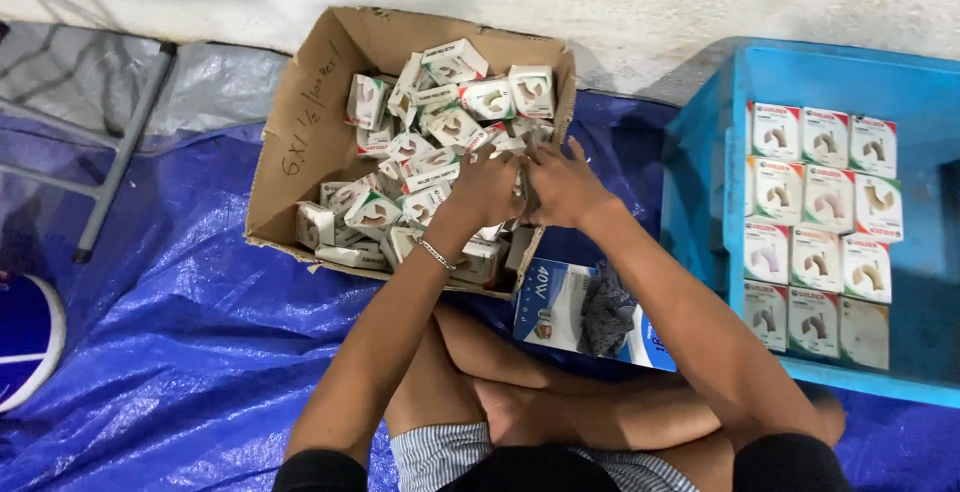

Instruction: Labeling small white boxes with blue stickers and sorting them into a blue plastic crate

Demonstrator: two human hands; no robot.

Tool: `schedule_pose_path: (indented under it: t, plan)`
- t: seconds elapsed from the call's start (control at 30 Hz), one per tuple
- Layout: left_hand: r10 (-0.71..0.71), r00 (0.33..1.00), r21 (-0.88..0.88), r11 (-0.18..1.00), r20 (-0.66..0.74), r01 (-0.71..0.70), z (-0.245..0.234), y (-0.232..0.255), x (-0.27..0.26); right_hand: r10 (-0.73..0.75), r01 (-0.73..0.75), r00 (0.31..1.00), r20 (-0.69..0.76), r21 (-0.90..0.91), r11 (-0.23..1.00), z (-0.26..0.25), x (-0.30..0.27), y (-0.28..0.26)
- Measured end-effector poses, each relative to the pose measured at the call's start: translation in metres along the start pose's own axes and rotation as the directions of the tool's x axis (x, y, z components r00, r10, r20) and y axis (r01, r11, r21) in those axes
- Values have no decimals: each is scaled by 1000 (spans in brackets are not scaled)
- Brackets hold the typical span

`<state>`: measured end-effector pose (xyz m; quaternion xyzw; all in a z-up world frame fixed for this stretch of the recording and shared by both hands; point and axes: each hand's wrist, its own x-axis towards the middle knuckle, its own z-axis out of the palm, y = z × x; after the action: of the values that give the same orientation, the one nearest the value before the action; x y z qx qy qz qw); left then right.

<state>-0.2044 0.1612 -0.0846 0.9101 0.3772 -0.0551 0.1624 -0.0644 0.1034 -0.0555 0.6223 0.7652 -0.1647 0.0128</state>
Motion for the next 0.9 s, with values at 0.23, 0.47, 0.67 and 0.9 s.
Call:
schedule_pose_path:
  t: [0.23, 0.47, 0.67, 0.9]
  plan:
    - [-15, 987, 19, 1000, 159, 13, 13, -3, -14, 161, -151, 968, 191, -64, 986, 48, 42, 7]
    - [-4, 1000, 77, 997, 14, 2, -3, 4, -27, 39, -40, 999, 18, 56, 998, 14, 16, 13]
    - [101, 986, -28, 994, -135, -105, -9, 4, -22, -115, 177, 975, -192, 348, 921, -45, -36, 8]
    - [300, 938, 68, 954, -177, -292, -12, 42, -40, -25, 167, 971, -238, 597, 785, -49, -109, 8]
